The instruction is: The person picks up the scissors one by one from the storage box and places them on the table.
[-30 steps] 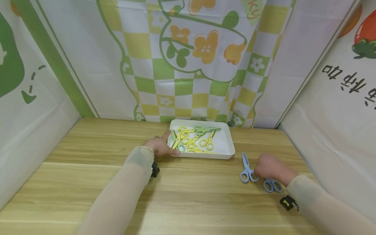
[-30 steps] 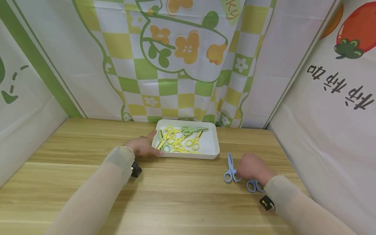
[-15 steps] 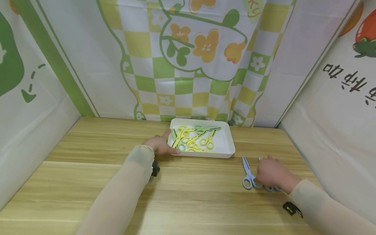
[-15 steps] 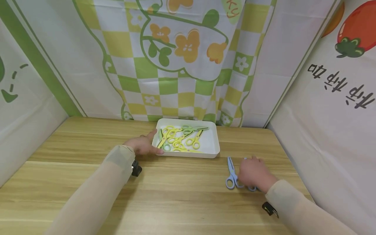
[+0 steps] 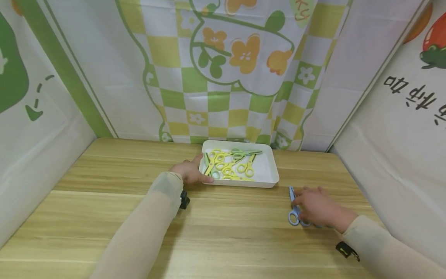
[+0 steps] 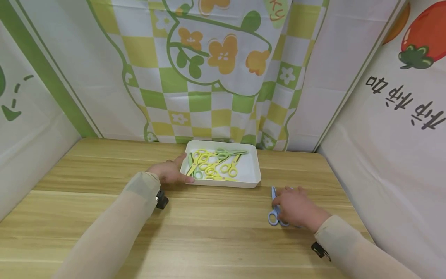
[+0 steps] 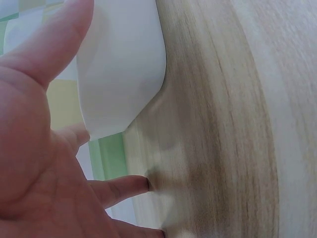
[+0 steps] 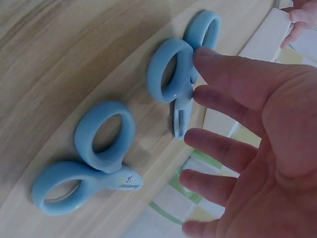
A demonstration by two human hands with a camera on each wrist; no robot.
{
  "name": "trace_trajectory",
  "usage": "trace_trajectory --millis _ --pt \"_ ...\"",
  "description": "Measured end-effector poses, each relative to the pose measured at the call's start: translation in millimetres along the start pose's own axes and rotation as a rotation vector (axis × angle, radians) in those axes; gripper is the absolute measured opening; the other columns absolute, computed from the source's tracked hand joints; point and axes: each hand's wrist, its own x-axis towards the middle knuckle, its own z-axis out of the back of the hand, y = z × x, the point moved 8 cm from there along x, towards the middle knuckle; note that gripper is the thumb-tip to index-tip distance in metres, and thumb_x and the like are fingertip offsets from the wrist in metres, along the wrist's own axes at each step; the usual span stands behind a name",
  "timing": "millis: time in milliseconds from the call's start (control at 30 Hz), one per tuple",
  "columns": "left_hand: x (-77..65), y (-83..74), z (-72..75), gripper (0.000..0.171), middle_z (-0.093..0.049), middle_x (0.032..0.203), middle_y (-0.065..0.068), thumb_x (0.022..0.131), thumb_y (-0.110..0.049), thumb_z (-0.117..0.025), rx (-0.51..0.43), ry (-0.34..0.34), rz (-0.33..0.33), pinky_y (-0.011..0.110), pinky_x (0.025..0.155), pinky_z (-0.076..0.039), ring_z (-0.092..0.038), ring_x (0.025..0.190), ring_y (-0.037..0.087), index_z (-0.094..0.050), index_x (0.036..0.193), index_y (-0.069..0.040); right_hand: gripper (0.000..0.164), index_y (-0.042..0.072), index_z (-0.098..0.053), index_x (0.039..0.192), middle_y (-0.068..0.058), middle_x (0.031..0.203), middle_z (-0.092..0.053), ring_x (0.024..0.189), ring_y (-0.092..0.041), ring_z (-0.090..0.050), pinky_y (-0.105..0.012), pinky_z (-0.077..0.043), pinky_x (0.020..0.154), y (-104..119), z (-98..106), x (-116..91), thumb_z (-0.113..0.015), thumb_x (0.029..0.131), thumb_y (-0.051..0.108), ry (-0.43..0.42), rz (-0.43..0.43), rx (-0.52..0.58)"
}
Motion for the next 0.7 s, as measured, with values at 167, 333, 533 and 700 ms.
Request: trace_trajectory --millis 167,333,533,700 --pt "-0.8 -0.3 0.2 0.127 -0.010 0.161 0.026 0.074 -0.067 -0.077 0.015 0.002 0.005 0.059 0.114 -0.012 -0.002 0.147 0.043 0.004 0.161 -0.024 0.027 0.020 -0.076 0.101 -0.012 0.129 -0.063 0.121 -0.050 -0.052 -0.084 -0.019 0.092 -0.8 -1.6 -0.7 -0.085 0.076 0.020 0.008 -0.027 0.004" --pt "1.2 0.8 -0.4 0.129 -0.009 0.162 0.026 0.073 -0.066 -0.078 0.005 0.006 -0.001 0.060 0.114 -0.011 -0.001 0.147 0.044 0.005 0.161 -0.022 0.028 0.020 -0.076 0.101 -0.009 0.126 -0.064 0.120 -0.048 -0.054 -0.085 -0.014 0.092 -5.6 -3.7 -1.7 -0.087 0.075 0.019 0.017 -0.051 0.036" --pt "7.8 4.7 -1.2 0.131 -0.010 0.162 0.025 0.071 -0.068 -0.078 0.010 0.010 0.000 0.059 0.114 -0.012 -0.001 0.148 0.043 0.006 0.161 -0.024 0.030 0.020 -0.075 0.102 -0.009 0.126 -0.065 0.118 -0.047 -0.056 -0.085 -0.012 0.092 -9.1 -4.3 -2.9 -0.088 0.075 0.021 0.022 -0.063 0.049" --pt "9.3 5.2 -1.2 0.131 -0.010 0.162 0.025 0.070 -0.067 -0.079 0.011 0.017 0.008 0.058 0.114 -0.012 -0.001 0.148 0.043 0.007 0.161 -0.025 0.030 0.019 -0.074 0.102 -0.009 0.125 -0.065 0.116 -0.045 -0.057 -0.085 -0.012 0.092 -8.7 -4.3 -3.4 -0.087 0.075 0.019 0.024 -0.070 0.056"
